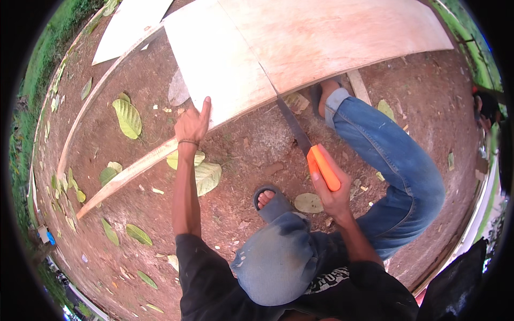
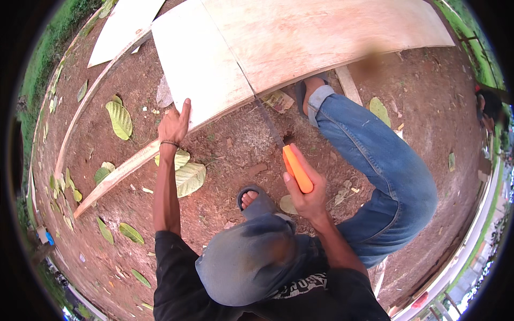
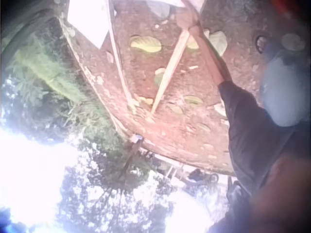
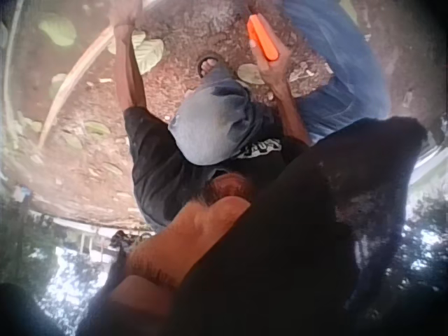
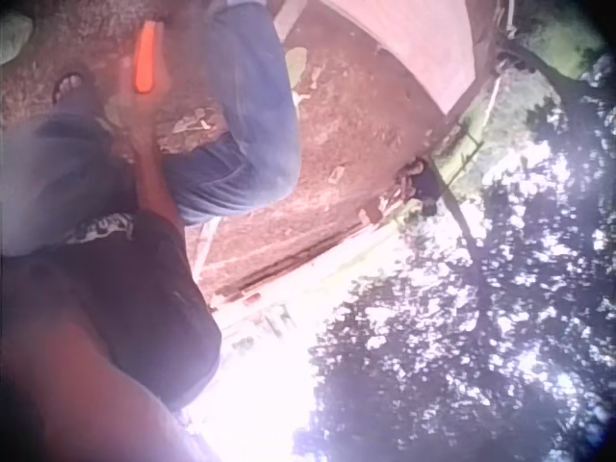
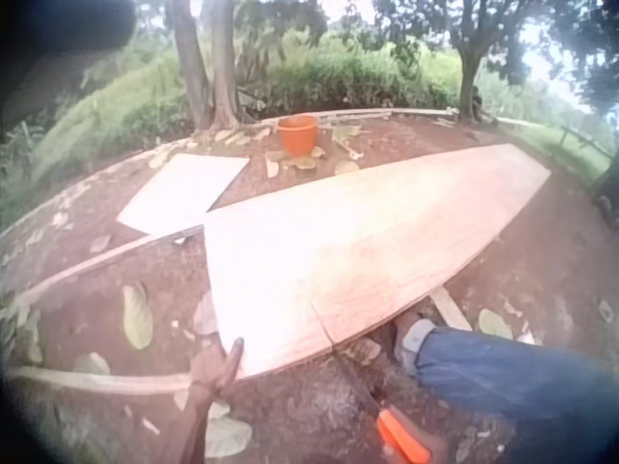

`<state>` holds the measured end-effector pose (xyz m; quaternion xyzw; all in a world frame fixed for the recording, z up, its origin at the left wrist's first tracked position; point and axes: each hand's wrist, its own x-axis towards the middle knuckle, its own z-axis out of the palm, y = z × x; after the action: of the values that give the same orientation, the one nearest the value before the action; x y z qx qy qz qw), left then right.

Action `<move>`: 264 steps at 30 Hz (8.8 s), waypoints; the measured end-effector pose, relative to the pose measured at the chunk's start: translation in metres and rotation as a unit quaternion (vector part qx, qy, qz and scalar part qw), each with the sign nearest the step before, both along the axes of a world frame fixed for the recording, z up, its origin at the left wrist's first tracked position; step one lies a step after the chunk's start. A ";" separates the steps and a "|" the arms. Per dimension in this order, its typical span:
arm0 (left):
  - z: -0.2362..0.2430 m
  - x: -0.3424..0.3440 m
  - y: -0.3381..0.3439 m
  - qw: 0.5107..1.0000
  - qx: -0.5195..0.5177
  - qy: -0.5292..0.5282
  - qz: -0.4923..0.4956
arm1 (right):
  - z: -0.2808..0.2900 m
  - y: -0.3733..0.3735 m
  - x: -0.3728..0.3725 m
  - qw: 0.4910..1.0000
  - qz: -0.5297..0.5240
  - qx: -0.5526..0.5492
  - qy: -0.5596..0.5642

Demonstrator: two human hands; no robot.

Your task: The person uses a hand saw to cut a large sheet of plywood placed on wooden supports outdoors. They saw along a marked line, reposition the sheet, and complete the cut, separating the sheet into two pieces.

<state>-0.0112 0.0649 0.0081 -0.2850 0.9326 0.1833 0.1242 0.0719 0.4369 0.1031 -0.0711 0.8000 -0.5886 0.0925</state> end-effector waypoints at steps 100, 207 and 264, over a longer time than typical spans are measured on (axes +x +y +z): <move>-0.018 0.049 -0.024 0.965 -0.068 -0.003 -0.254 | -0.087 0.045 0.050 0.986 -0.056 0.091 -0.126; 0.012 0.038 -0.027 0.974 0.063 -0.018 -0.215 | 0.163 -0.079 -0.226 0.953 0.172 -0.075 -0.239; -0.001 0.052 -0.001 0.960 0.090 0.011 -0.266 | -0.011 0.065 0.059 0.990 -0.081 -0.052 -0.101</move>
<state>0.0411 0.0641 0.0066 -0.0117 0.9556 0.2301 0.1835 0.1313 0.5014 0.0920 0.0487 0.7579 -0.6392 0.1214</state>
